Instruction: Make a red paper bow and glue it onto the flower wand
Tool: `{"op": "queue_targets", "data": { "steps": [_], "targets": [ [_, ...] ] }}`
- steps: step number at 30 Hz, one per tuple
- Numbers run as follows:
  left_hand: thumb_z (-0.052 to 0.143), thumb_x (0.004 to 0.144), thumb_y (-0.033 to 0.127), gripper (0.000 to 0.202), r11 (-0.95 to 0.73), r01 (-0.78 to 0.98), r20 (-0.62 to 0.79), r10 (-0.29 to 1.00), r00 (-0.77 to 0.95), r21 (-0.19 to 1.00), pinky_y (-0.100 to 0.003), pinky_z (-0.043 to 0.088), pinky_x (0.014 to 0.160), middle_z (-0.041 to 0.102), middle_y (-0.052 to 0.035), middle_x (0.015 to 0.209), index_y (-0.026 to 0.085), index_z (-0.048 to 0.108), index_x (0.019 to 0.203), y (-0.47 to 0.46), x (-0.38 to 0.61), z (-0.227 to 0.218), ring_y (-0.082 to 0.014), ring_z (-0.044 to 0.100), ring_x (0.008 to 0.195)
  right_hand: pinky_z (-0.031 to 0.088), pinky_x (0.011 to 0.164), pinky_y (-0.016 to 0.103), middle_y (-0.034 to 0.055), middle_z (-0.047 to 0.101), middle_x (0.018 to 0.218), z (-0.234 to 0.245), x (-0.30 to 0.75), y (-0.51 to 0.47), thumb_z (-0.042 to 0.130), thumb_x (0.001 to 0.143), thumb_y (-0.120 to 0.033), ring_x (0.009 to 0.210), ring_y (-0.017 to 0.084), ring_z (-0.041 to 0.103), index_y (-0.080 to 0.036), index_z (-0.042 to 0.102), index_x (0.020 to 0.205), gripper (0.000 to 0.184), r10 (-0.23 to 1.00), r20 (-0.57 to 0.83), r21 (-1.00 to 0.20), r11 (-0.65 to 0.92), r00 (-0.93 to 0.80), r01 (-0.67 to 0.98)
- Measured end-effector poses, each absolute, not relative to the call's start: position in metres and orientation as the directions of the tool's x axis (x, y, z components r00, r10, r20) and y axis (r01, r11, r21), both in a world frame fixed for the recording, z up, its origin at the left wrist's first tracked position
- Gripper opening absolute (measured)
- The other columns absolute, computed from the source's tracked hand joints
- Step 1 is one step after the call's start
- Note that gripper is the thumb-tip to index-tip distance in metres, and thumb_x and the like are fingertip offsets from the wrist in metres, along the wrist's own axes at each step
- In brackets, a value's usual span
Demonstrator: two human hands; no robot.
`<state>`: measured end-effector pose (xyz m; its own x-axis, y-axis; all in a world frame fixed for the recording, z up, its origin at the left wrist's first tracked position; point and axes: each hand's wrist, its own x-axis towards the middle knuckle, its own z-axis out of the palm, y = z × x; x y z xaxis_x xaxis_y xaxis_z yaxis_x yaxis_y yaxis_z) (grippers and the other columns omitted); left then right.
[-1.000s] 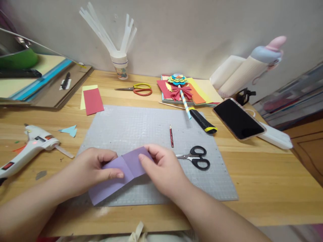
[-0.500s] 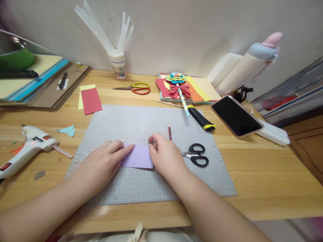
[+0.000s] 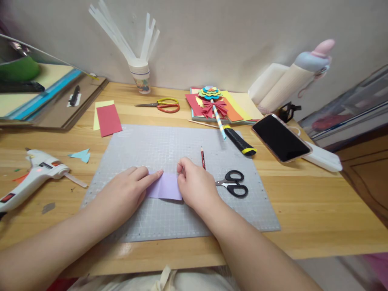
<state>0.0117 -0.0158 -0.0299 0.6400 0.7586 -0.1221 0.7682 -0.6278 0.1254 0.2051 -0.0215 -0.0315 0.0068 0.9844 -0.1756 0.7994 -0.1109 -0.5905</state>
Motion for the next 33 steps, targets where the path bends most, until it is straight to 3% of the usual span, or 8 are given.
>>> {"op": "queue_targets", "data": {
  "steps": [5, 8, 13, 22, 29, 33],
  "targets": [
    [0.039, 0.09, 0.01, 0.047, -0.623, 0.77, -0.118, 0.762, 0.637, 0.137, -0.04, 0.047, 0.077, 0.059, -0.0093, 0.099, 0.02, 0.049, 0.134, -0.016, 0.011, -0.029, -0.0248, 0.054, 0.088, 0.025, 0.053, 0.025, -0.0047, 0.053, 0.059, -0.031, 0.207, -0.022, 0.046, 0.076, -0.009, 0.054, 0.013, 0.048, -0.022, 0.046, 0.075, 0.013, 0.985, -0.17, -0.642, -0.123, 0.015, 0.757],
    [0.038, 0.091, 0.011, 0.045, -0.628, 0.767, -0.096, 0.762, 0.64, 0.134, -0.04, 0.047, 0.077, 0.059, -0.0091, 0.099, 0.02, 0.05, 0.134, -0.017, 0.011, -0.03, -0.0244, 0.054, 0.088, 0.028, 0.051, 0.024, -0.0056, 0.054, 0.058, -0.032, 0.21, -0.025, 0.047, 0.081, -0.018, 0.053, 0.013, 0.051, -0.023, 0.045, 0.081, 0.005, 0.985, -0.167, -0.682, -0.144, 0.04, 0.717],
    [0.037, 0.09, 0.011, 0.046, -0.616, 0.772, -0.091, 0.769, 0.633, 0.157, -0.039, 0.046, 0.076, 0.059, -0.0089, 0.097, 0.022, 0.05, 0.134, -0.016, 0.01, -0.031, -0.0249, 0.054, 0.088, 0.031, 0.047, 0.023, -0.0099, 0.049, 0.051, -0.034, 0.209, -0.04, 0.05, 0.083, -0.031, 0.044, 0.013, 0.05, -0.025, 0.043, 0.088, 0.011, 0.959, -0.281, -0.821, -0.258, 0.033, 0.509],
    [0.038, 0.09, 0.013, 0.044, -0.585, 0.764, -0.056, 0.783, 0.619, 0.272, -0.038, 0.044, 0.074, 0.057, -0.0077, 0.09, 0.022, 0.056, 0.129, -0.014, 0.007, -0.033, -0.0234, 0.054, 0.082, 0.028, 0.05, 0.023, -0.0077, 0.054, 0.056, -0.031, 0.203, -0.049, 0.051, 0.078, -0.018, 0.05, 0.013, 0.048, -0.025, 0.048, 0.086, 0.011, 0.973, -0.222, -0.697, -0.205, 0.065, 0.687],
    [0.038, 0.091, 0.017, 0.039, -0.563, 0.738, -0.012, 0.792, 0.61, 0.372, -0.034, 0.045, 0.079, 0.058, -0.0059, 0.094, 0.023, 0.055, 0.126, -0.009, -0.002, -0.032, -0.0207, 0.057, 0.088, 0.029, 0.05, 0.023, -0.0074, 0.051, 0.056, -0.033, 0.221, -0.067, 0.049, 0.082, -0.022, 0.05, 0.014, 0.048, -0.025, 0.048, 0.087, 0.006, 0.972, -0.219, -0.693, -0.218, 0.087, 0.687],
    [0.057, 0.084, 0.036, 0.031, -0.49, 0.784, 0.003, 0.849, 0.529, 0.381, -0.039, 0.044, 0.085, 0.056, -0.0087, 0.106, 0.018, 0.056, 0.11, 0.0, -0.015, -0.028, -0.0251, 0.054, 0.098, 0.034, 0.055, 0.025, -0.0056, 0.05, 0.061, -0.034, 0.229, -0.088, 0.046, 0.086, -0.026, 0.056, 0.016, 0.05, -0.025, 0.05, 0.093, 0.008, 0.977, -0.206, -0.705, -0.19, 0.06, 0.683]
  ]
}}
